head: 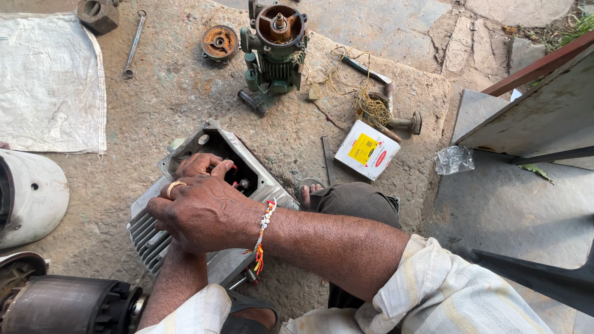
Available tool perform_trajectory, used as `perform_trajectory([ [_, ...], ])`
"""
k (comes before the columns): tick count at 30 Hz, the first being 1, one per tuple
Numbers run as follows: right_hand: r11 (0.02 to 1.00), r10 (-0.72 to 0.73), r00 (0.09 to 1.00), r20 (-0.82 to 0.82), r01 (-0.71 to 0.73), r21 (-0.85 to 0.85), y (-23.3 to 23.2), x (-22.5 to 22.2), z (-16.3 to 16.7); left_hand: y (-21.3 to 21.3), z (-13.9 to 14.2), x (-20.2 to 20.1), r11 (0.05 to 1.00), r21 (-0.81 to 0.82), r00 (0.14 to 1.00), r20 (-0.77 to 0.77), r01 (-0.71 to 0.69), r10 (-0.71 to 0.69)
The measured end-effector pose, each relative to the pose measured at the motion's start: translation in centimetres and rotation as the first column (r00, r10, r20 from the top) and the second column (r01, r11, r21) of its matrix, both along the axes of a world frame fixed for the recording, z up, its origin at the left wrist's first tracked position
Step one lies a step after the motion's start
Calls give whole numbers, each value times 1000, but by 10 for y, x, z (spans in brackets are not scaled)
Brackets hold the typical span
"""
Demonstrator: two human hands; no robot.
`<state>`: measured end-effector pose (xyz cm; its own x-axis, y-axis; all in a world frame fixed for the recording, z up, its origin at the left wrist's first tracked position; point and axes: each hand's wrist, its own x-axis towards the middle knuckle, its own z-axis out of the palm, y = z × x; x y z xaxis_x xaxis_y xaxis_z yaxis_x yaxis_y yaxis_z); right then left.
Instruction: The person is repairing an electric motor by hand. They are manipulating wires and components inside the motor casing.
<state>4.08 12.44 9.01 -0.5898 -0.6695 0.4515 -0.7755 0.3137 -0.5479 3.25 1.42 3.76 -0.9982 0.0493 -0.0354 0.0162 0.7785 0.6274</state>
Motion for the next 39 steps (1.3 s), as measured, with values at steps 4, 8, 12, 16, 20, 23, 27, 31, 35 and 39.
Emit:
perform_trajectory([
  [4,999,17,999,33,-18,51,2,-2,0,-5,-8,-12,988,-47,972,-177,149,-155],
  [8,999,8,1000,6,-8,38,4,-2,3,-4,-16,-7,998,68,989,-148,11,-1],
  [12,996,10,1000,3,-10,84,5,-2,6,0,-14,-5,997,34,998,29,-65,64],
  [16,996,23,999,31,-26,87,5,-3,6,0,-9,-6,998,58,999,-10,-38,39],
  [20,994,20,999,37,-24,106,5,-3,6,-3,-10,-6,999,33,1000,-17,-14,15],
  [23,991,-5,1000,4,5,134,2,-2,5,-3,-11,-6,999,36,1000,-2,-25,25],
  [27,994,11,1000,6,-12,105,3,-3,3,-5,-11,-10,999,35,999,-33,10,-9],
  [31,997,25,999,38,-27,68,3,-4,2,-5,-11,-9,999,31,1000,-3,-10,10],
  [35,996,35,998,60,-40,85,3,-4,3,-4,-11,-7,999,36,1000,1,-15,15],
  [39,995,31,999,42,-35,91,4,-6,3,-5,-9,-9,999,38,1000,-13,3,-2],
])
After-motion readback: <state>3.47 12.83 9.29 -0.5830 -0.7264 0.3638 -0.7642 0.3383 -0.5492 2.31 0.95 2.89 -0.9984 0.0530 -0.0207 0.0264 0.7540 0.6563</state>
